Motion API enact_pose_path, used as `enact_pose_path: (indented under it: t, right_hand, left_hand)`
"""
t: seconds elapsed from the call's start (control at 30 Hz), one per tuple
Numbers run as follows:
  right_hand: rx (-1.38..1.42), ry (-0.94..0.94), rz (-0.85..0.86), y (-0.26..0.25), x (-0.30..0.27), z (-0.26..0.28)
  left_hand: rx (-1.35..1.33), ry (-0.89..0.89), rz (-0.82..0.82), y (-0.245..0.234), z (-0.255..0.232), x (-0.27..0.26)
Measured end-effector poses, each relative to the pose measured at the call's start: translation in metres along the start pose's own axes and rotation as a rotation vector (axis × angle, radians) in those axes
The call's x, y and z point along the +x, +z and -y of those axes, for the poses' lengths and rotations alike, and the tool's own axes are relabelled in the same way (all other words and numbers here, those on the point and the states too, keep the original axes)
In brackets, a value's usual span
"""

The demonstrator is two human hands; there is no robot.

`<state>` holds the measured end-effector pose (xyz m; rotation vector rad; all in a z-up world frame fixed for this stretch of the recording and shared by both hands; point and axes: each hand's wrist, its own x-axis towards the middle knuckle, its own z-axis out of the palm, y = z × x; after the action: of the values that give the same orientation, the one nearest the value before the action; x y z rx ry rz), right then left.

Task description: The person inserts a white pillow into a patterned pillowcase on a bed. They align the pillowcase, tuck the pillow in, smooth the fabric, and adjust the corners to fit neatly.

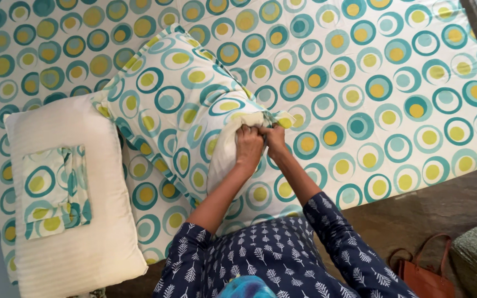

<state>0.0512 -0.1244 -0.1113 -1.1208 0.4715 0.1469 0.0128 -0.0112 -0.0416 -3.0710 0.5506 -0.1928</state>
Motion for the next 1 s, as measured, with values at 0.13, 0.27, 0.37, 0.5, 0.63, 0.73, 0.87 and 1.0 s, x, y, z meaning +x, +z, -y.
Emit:
enact_pose_path:
  t: [0.13,0.27,0.37,0.5,0.63,0.73,0.87,1.0]
  right_hand:
    - [-0.624,-0.270,-0.247,0.004,-0.023,0.026]
    - [-0.968,-0.527,-0.242,0.010,-0.028,0.052]
    - [-1.121,-0.550,-0.229,0.007,-0.027,0.059]
    - [-1.283,-0.469,-0.195,0.005,-0.028,0.067]
    - [-1.248,-0.313,-0.163,-0.004,-0.022,0.077]
    - [-1.363,-0.410,-0.106,-0.014,-0.021,0.053]
    - [-1.327,-0.285,-0.113,-0.030,0.000,0.036]
    - [-1.282,-0.236,-0.109,-0.039,0.002,0.024]
  left_hand:
    - [-0.192,0.033,0.008,0.051,0.003,0.004]
    - [-0.589,0.029,0.056,0.106,0.009,0.016]
    - [-0.865,0.211,0.361,0.111,0.024,0.041]
    - [-0.922,0.179,0.372,0.058,0.032,0.027]
    - [-0.547,-0.015,-0.040,0.000,0.001,-0.028]
    - [-0.289,-0.020,-0.252,-0.006,0.005,-0.036]
    - [-0.212,-0.073,-0.292,0.029,-0.011,-0.010]
    - [-0.289,-0.053,-0.074,0.064,-0.015,0.013]
